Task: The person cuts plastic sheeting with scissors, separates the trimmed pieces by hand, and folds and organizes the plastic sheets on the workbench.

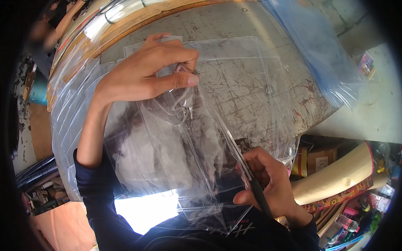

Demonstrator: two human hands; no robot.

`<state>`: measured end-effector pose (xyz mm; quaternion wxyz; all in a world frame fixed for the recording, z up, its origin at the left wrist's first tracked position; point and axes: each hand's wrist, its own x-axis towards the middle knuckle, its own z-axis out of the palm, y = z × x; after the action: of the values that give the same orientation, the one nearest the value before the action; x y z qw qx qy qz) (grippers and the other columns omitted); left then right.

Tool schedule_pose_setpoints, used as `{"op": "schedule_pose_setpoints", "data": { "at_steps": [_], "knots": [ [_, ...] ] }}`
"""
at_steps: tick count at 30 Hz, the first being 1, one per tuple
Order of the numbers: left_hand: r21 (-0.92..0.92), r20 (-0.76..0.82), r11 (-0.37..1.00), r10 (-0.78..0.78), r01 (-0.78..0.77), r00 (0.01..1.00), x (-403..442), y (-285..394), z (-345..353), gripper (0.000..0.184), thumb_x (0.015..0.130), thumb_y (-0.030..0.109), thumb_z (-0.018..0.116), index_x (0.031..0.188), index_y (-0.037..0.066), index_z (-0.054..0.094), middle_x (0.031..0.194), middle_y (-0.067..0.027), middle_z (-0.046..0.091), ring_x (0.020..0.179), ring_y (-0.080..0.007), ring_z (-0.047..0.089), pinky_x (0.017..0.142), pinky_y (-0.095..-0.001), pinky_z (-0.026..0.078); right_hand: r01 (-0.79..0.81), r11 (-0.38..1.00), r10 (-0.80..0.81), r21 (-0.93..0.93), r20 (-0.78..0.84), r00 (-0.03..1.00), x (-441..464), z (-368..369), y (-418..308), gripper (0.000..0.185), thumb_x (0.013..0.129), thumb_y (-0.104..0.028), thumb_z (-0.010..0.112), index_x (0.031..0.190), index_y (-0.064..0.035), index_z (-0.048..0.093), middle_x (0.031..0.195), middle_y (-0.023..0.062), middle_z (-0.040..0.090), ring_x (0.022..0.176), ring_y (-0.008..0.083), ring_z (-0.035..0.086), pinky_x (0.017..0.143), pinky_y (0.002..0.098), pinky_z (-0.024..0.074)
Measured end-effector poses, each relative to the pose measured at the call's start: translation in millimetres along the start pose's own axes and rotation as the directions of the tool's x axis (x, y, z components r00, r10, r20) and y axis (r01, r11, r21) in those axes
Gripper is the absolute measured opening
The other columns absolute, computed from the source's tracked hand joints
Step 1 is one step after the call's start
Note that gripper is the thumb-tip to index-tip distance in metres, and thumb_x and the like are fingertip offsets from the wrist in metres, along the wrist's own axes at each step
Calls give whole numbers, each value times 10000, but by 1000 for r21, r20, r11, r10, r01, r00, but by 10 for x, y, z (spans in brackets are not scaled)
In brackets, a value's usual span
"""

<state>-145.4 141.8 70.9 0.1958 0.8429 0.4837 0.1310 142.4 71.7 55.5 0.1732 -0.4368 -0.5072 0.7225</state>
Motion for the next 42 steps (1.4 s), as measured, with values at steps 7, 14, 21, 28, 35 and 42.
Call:
{"op": "schedule_pose_setpoints", "data": {
  "at_steps": [7, 14, 21, 28, 35, 42],
  "knots": [
    [-2, -39, 1000, 25, -25, 999, -5, -5, 10, 220, 877, 284, 590, 776, 96, 538, 700, 21, 507, 785, -159, 530, 1041, -513, 197, -40, 999, 41, -36, 21, 999, 14, 10, -51, 708, 582, -429, 860, 1016, -21, 475, 769, -25, 482, 671, 35, 436, 589, 187, 348],
    [0, -7, 1000, 13, -13, 1000, -2, 17, -6, 212, 865, 264, 599, 774, 91, 517, 683, 19, 487, 778, -162, 528, 1037, -514, 201, -20, 1000, 21, -23, 16, 1000, 28, 50, -53, 673, 601, -423, 851, 992, -26, 474, 751, -37, 459, 659, 32, 409, 588, 188, 332],
    [6, 17, 1000, 4, -4, 1000, 2, 15, -8, 208, 871, 262, 592, 772, 94, 518, 681, 19, 481, 771, -161, 526, 1036, -513, 202, -3, 999, 3, -43, 14, 1000, 9, 31, -39, 646, 625, -376, 842, 1019, -15, 478, 809, -21, 484, 721, 45, 439, 648, 191, 356],
    [-5, 39, 1000, -26, 26, 999, 4, 40, -38, 191, 869, 256, 595, 793, 94, 527, 695, 16, 491, 778, -162, 528, 1035, -508, 201, -7, 1000, 7, 16, 0, 1000, 5, 46, -35, 670, 609, -346, 860, 1041, -12, 471, 813, -18, 494, 738, 47, 446, 661, 191, 355],
    [2, 34, 1000, -1, 1, 999, 1, 39, -39, 179, 863, 247, 604, 805, 92, 532, 705, 12, 505, 784, -163, 530, 1031, -504, 202, -8, 1000, 8, -15, -7, 1000, 13, 57, -56, 696, 600, -365, 861, 1050, -10, 466, 807, -16, 494, 734, 48, 451, 658, 196, 358],
    [-19, 10, 1000, 18, -18, 1000, -11, 29, -23, 195, 861, 250, 610, 785, 93, 522, 686, 6, 461, 753, -161, 508, 1017, -470, 222, -27, 999, 27, -34, -10, 1000, -9, 53, -63, 684, 611, -378, 849, 1044, -4, 476, 816, -17, 507, 743, 50, 463, 661, 199, 367]
  ]
}}
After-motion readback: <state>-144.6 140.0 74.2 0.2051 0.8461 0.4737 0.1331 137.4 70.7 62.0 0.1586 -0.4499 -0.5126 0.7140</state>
